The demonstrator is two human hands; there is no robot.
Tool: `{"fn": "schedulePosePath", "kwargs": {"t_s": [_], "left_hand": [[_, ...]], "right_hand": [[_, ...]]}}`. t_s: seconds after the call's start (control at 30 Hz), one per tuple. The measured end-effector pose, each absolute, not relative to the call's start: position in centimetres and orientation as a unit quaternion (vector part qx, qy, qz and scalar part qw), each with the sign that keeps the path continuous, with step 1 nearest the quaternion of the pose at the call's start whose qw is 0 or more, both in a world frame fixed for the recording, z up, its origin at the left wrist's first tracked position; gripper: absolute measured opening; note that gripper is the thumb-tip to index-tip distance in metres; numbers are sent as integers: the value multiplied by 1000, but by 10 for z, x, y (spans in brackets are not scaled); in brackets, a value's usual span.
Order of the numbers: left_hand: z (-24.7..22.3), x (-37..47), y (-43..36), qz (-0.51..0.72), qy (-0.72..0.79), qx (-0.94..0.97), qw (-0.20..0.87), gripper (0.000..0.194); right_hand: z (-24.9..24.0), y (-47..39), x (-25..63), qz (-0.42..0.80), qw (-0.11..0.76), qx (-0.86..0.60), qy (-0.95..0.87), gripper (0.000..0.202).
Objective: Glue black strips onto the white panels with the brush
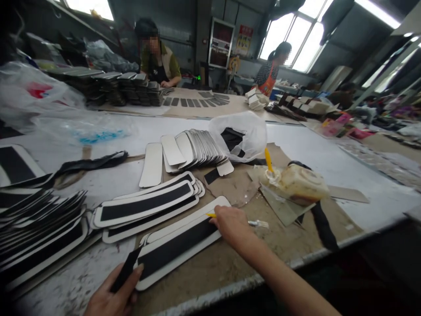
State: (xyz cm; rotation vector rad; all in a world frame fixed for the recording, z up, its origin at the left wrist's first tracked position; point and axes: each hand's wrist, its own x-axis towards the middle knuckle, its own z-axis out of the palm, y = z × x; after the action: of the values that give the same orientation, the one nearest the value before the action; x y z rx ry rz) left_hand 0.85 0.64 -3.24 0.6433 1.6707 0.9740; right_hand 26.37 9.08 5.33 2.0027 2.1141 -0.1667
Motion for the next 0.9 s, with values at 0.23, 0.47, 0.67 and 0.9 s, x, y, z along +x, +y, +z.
{"fn": "schedulePosePath", "kwargs": {"t_s": [0.23,0.47,0.67,0.9], "left_hand": [[-22,8,7,376,698,277,543,65],[-22,10,9,368,701,270,548,65],[-22,8,8,359,712,281,534,66],[-23,7,9,344,717,309,522,69]], "right_hand": [[46,97,268,-38,153,668,727,26],[47,103,268,-43,166,668,724,26],[44,107,267,-52,178,671,718,29],[41,111,268,-90,181,677,708,30]]}}
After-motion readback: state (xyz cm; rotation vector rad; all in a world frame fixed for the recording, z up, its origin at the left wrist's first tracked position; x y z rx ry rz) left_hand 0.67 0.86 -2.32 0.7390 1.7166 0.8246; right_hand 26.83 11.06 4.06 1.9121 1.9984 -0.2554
